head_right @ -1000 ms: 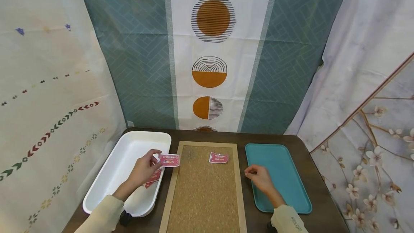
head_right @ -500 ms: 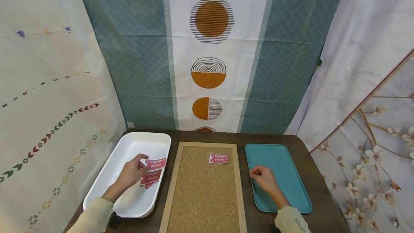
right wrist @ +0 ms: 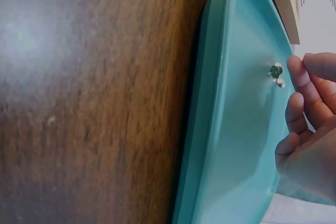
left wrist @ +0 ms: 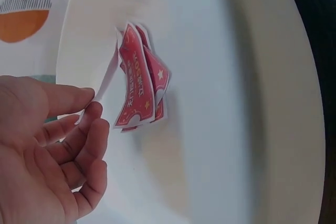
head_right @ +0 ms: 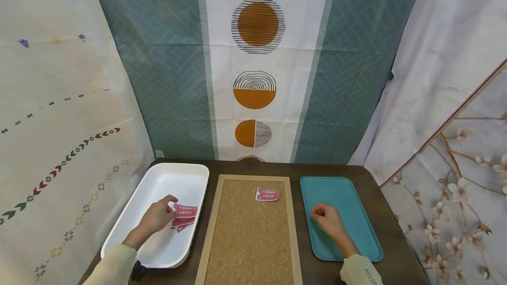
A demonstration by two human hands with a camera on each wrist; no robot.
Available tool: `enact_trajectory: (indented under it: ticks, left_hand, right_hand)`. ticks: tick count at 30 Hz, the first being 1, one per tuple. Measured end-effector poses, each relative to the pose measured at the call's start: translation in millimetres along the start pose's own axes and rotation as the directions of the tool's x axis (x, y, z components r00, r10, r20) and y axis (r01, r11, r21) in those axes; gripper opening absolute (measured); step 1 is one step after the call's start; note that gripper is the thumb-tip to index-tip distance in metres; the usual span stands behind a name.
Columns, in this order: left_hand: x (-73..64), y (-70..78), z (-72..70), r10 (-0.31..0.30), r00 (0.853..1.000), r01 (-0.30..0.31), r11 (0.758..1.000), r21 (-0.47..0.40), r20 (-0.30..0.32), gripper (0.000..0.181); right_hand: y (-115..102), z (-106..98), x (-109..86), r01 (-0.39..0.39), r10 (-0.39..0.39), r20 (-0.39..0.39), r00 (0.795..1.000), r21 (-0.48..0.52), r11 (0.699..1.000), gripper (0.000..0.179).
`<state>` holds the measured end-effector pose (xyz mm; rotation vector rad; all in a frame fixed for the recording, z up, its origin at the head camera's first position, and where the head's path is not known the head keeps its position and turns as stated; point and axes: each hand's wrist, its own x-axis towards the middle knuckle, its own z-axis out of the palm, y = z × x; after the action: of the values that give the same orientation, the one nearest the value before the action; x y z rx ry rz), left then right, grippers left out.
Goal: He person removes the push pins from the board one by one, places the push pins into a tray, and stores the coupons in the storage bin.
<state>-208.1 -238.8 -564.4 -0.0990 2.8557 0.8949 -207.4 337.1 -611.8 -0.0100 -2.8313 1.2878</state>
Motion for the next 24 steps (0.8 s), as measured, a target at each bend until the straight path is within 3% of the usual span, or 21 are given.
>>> enact_trajectory:
  ticks: [11, 24]
  left_hand:
    - [-0.4, 0.0, 6.7, -0.018, 0.999, 0.015, 0.998, 0.067, 0.034, 0.047]
    - [0.2, -5.5, 10.6, -0.043, 0.997, 0.039, 0.997, 0.060, 0.057, 0.045]
  right_hand:
    - [11, -5, -0.6, -0.048, 0.045, -0.035, 0.998, -0.089, 0.995, 0.006]
    - [15, -5, -3.9, -0.022, 0.020, -0.019, 1.000, -0.134, 0.991, 0.010]
